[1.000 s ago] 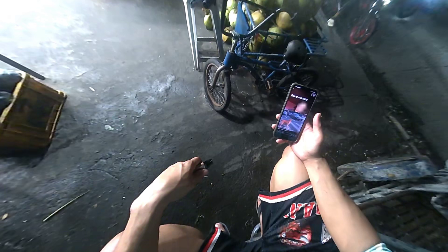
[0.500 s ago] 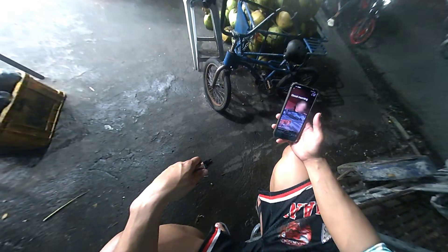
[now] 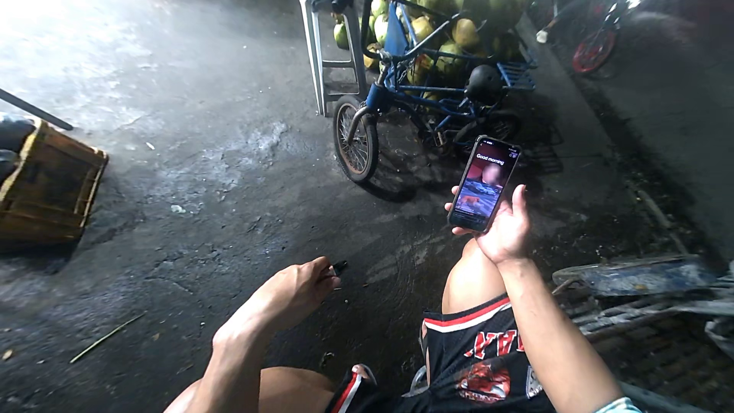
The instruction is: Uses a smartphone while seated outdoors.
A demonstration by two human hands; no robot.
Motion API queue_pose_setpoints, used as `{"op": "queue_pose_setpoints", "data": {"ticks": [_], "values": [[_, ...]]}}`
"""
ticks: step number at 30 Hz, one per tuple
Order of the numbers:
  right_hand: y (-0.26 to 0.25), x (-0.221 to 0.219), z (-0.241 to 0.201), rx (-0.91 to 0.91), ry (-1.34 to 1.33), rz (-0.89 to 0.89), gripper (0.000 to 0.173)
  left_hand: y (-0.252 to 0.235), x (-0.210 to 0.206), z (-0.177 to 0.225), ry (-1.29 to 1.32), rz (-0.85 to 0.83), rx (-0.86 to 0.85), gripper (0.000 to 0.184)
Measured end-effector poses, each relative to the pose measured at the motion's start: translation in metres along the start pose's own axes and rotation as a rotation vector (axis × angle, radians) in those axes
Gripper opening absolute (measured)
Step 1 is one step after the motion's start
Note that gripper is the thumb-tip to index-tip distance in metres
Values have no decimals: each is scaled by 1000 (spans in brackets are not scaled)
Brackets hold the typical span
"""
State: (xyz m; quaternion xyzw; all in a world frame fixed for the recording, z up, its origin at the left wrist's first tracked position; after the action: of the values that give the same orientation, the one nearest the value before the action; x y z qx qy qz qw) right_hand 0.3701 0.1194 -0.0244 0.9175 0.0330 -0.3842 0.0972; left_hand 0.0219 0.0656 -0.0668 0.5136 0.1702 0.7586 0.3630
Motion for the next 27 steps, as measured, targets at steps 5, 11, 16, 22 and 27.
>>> {"op": "queue_pose_setpoints", "data": {"ticks": [5, 11, 16, 22, 27], "values": [[0, -2, 0, 1, 7, -16, 78, 0, 0, 0, 4, 7, 2, 35], [0, -1, 0, 0, -7, -23, 79, 0, -1, 0, 11, -9, 17, 36], [0, 0, 1, -4, -9, -5, 78, 0, 0, 0, 7, -7, 6, 37], [1, -1, 3, -28, 22, 33, 67, 0, -1, -1, -6, 0, -4, 35], [2, 8, 3, 16, 64, 104, 44, -1, -1, -2, -7, 4, -9, 36]]}}
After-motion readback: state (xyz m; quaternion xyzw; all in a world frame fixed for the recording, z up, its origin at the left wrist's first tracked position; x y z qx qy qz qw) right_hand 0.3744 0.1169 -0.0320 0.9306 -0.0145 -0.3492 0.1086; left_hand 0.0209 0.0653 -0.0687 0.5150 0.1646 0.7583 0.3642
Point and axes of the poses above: each hand's wrist, its own y-axis away from the middle knuckle, its own x-axis out of the back of the hand, z = x × y, the point moved 10 cm from there along -y, towards the middle knuckle, and after that the axes turned 5 degrees about -x, right-handed, at the moved point
